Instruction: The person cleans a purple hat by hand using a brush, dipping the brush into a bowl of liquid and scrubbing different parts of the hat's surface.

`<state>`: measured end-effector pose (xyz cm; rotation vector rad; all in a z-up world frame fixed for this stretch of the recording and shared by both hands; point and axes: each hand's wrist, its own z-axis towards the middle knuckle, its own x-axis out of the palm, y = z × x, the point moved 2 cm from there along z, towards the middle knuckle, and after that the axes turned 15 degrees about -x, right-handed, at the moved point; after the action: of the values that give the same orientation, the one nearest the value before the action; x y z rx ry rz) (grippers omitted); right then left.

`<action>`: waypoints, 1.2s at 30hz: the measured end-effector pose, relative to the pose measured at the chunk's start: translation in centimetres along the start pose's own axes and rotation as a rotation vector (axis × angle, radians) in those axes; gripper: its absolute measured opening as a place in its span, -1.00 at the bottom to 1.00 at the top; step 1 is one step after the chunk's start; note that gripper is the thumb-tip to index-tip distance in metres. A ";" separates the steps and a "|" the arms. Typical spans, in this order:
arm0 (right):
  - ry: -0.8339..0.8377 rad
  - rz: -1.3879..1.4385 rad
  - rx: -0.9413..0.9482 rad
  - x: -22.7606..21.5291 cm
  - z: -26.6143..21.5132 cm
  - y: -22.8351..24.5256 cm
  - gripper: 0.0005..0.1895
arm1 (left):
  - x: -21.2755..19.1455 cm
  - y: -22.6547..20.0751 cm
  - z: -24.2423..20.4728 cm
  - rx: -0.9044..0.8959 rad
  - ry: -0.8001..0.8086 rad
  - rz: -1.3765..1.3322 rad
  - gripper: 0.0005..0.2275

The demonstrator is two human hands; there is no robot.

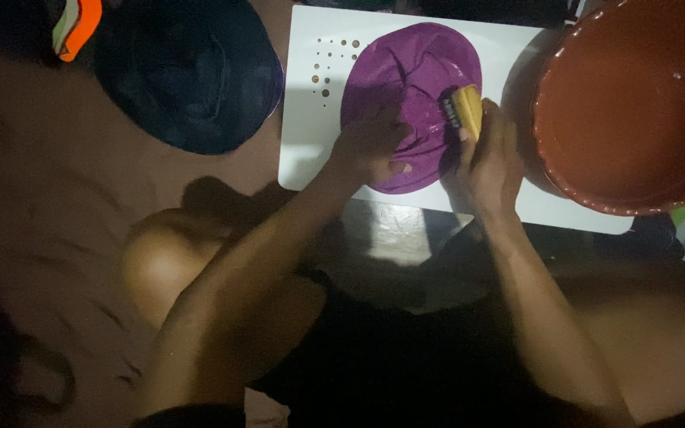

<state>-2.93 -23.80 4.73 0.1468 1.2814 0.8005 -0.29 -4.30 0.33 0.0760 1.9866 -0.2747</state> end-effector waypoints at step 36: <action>0.395 -0.039 0.057 1.7 -1.4 0.9 -0.48 | -6.4 -0.7 -1.2 -0.172 0.095 -0.630 -0.64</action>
<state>-4.44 -22.57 3.35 0.0069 1.6753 0.7832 1.20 -4.30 6.67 -0.6668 2.0761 -0.5065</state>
